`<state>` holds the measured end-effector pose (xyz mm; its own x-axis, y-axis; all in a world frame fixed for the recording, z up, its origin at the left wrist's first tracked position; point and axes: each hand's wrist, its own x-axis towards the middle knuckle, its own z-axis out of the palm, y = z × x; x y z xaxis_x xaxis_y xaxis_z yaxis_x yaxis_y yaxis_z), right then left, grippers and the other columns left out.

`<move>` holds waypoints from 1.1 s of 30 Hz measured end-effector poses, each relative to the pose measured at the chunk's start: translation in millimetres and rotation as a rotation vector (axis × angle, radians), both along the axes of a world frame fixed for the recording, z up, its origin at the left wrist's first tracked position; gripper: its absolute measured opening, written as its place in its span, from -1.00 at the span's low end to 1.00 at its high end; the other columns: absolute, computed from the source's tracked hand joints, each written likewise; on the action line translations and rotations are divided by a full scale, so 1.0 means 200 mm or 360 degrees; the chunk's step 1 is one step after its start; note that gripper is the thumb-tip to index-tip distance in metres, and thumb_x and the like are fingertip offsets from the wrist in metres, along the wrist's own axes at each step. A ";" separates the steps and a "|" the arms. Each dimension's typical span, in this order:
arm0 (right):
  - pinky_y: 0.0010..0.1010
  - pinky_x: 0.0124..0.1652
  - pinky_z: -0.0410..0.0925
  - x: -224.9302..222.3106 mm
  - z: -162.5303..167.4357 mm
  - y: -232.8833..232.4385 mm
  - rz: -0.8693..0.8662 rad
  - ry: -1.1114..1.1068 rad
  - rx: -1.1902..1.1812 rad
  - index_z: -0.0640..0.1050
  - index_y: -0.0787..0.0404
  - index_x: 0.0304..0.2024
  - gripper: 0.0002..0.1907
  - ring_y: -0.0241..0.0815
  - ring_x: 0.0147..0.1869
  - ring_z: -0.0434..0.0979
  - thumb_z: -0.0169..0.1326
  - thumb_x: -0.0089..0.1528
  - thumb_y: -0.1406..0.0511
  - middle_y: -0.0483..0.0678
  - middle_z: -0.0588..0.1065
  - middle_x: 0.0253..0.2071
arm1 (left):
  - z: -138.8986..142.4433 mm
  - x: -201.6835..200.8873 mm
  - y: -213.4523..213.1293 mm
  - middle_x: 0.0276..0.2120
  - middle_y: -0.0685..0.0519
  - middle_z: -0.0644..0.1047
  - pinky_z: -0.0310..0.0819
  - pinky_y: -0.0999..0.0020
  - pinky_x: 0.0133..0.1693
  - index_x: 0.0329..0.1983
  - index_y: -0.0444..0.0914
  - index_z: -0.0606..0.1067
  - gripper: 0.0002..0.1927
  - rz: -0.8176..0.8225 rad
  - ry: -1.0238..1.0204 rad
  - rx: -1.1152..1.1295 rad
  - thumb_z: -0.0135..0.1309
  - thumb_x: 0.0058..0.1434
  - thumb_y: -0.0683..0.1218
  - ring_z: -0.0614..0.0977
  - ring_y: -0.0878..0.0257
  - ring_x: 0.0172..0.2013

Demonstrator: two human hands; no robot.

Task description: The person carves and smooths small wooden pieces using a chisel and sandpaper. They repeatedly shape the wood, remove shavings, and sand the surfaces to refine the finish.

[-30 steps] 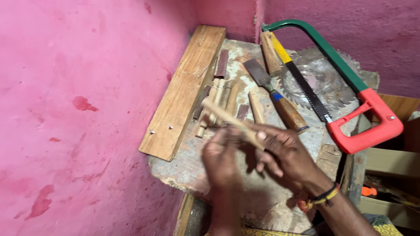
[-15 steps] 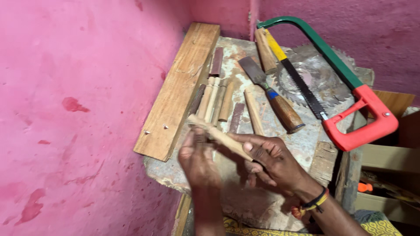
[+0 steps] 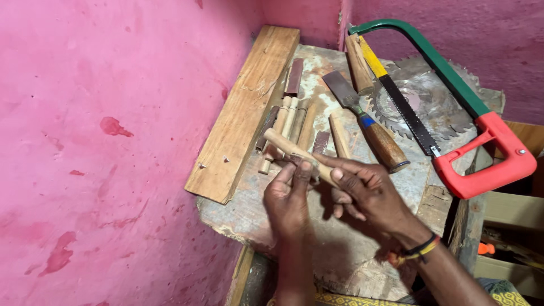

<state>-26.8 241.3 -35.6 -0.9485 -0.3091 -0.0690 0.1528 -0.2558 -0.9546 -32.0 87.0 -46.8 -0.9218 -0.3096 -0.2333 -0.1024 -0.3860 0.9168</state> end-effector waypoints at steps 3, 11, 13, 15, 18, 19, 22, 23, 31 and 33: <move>-0.52 -0.72 0.30 0.00 0.02 0.01 -0.0020 -0.0128 0.0408 0.54 0.11 0.24 -0.53 -0.33 -0.67 0.52 -0.05 0.31 0.16 -0.11 0.58 -0.63 | -0.01 -0.02 -0.02 -0.32 -0.05 0.69 0.60 0.30 -0.11 -0.22 -0.32 0.62 -0.72 0.0066 -0.0041 -0.0014 0.21 0.20 0.01 0.70 0.24 -0.29; -0.52 -0.60 0.39 0.01 0.01 0.00 0.0029 -0.0038 0.0059 0.52 0.12 0.31 -0.54 -0.44 -0.64 0.42 -0.01 0.38 0.18 -0.19 0.42 -0.65 | -0.02 0.02 0.02 -0.31 -0.04 0.65 0.48 0.38 -0.18 -0.16 -0.34 0.65 -0.74 0.0027 0.0078 0.0004 0.21 0.26 -0.04 0.60 0.30 -0.30; -0.53 -0.60 0.39 -0.01 0.00 0.03 -0.0007 0.0035 0.0146 0.52 0.12 0.31 -0.54 -0.45 -0.64 0.42 -0.03 0.39 0.17 -0.20 0.43 -0.65 | -0.02 0.01 0.04 -0.31 -0.01 0.65 0.49 0.39 -0.19 -0.16 -0.34 0.64 -0.75 -0.0049 0.0099 -0.0073 0.20 0.27 -0.05 0.61 0.31 -0.30; -0.53 -0.70 0.30 0.00 0.00 0.05 -0.0028 -0.0012 0.0413 0.53 0.10 0.27 -0.54 -0.38 -0.65 0.53 -0.04 0.33 0.17 -0.15 0.51 -0.67 | -0.03 -0.01 0.02 -0.32 0.01 0.69 0.60 0.38 -0.18 -0.20 -0.30 0.62 -0.76 -0.0018 0.0059 -0.0107 0.17 0.24 -0.03 0.69 0.30 -0.31; -0.56 -0.71 0.24 0.06 0.00 0.03 0.0148 -0.0149 0.0094 0.49 0.09 0.31 -0.51 -0.41 -0.66 0.47 -0.03 0.34 0.17 -0.16 0.47 -0.67 | -0.03 -0.02 -0.07 -0.34 0.02 0.61 0.58 0.31 -0.17 -0.19 -0.37 0.61 -0.72 0.0175 0.0376 0.0257 0.22 0.32 -0.02 0.61 0.27 -0.30; -0.55 -0.71 0.25 0.06 0.00 0.02 0.0097 -0.0128 0.0120 0.51 0.12 0.29 -0.52 -0.40 -0.66 0.47 -0.03 0.34 0.18 -0.16 0.49 -0.66 | -0.04 -0.02 -0.07 -0.34 0.01 0.62 0.57 0.33 -0.18 -0.19 -0.37 0.61 -0.71 0.0125 0.0326 0.0195 0.22 0.30 -0.01 0.61 0.27 -0.31; -0.53 -0.64 0.36 0.03 0.01 0.01 0.0006 -0.0079 0.0084 0.52 0.16 0.29 -0.54 -0.42 -0.65 0.44 -0.02 0.36 0.20 -0.18 0.47 -0.64 | -0.06 0.00 -0.01 -0.32 0.00 0.65 0.53 0.38 -0.18 -0.17 -0.35 0.61 -0.70 0.0035 0.0163 -0.0056 0.24 0.23 0.00 0.63 0.28 -0.30; -0.52 -0.57 0.43 0.01 0.01 0.01 0.0002 -0.0069 0.0004 0.50 0.16 0.32 -0.53 -0.45 -0.65 0.40 -0.02 0.38 0.20 -0.22 0.42 -0.63 | -0.06 0.00 0.02 -0.30 0.00 0.65 0.52 0.40 -0.16 -0.16 -0.34 0.61 -0.70 0.0028 0.0101 -0.0173 0.26 0.21 -0.01 0.62 0.30 -0.28; -0.54 -0.58 0.41 0.07 0.00 0.02 0.0111 -0.0287 -0.0028 0.48 0.16 0.32 -0.50 -0.44 -0.73 0.24 -0.03 0.35 0.19 -0.20 0.37 -0.64 | 0.01 0.00 -0.06 -0.35 0.02 0.64 0.59 0.32 -0.14 -0.21 -0.33 0.61 -0.70 0.0128 0.0337 0.0189 0.21 0.29 0.03 0.64 0.26 -0.30; -0.54 -0.62 0.34 0.04 -0.01 0.01 -0.0024 -0.0373 -0.0110 0.52 0.24 0.29 -0.52 -0.43 -0.73 0.22 -0.02 0.35 0.21 -0.16 0.41 -0.63 | 0.00 0.01 -0.01 -0.36 0.03 0.66 0.58 0.36 -0.17 -0.21 -0.29 0.62 -0.73 0.0059 0.0119 -0.0068 0.18 0.26 0.03 0.66 0.28 -0.31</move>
